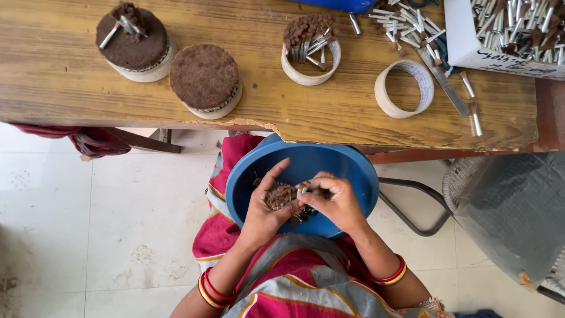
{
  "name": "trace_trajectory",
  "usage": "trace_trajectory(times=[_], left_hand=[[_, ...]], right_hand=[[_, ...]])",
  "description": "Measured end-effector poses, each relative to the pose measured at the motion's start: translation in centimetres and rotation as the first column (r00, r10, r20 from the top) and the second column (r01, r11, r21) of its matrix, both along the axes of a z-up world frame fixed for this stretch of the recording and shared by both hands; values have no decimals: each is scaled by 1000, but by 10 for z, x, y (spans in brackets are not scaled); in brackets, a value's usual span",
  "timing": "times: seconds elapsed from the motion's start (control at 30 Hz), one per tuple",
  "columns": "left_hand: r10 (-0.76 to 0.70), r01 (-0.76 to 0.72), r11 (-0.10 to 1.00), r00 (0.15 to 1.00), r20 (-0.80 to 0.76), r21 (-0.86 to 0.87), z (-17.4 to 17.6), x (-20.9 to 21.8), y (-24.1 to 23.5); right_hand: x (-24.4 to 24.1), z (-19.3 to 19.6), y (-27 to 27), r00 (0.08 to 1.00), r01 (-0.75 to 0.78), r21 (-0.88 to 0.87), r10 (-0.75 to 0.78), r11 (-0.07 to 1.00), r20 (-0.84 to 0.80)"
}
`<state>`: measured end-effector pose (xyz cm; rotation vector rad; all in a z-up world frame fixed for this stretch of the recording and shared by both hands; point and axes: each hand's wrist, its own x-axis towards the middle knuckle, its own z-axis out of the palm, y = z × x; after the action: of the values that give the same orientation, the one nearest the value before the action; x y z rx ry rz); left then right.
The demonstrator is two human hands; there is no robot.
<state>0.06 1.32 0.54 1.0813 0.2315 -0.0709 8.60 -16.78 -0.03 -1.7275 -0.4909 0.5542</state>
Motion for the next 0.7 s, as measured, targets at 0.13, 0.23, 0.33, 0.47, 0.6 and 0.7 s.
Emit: trace_trajectory(times=[0.13,0.23,0.33,0.47,0.6,0.7], left_hand=[[10,-10,1000,1000,13,3,2,1,-1],[19,-19,1000,999,-26,17,2,-3,1],[23,-23,1000,1000,8,15,-3,-5,2],[5,-5,1000,995,-99,5,3,-3,3],[-6,4,996,1000,-23,-90,2,0,5],[-45,33,988,996,-79,-153,2,0,6]], right_hand=[[10,5,3,987,50,10,-51,999,153],[17,7,6,964,263,148,-251,953,-91],[11,3,6,990,-99,102,87,990,115],[11,-11,-1,983,66,223,-26,972,-179],[13,-30,-16,991,112,215,-93,970,-98],[14,19,10,948,-103,157,144,982,-282]])
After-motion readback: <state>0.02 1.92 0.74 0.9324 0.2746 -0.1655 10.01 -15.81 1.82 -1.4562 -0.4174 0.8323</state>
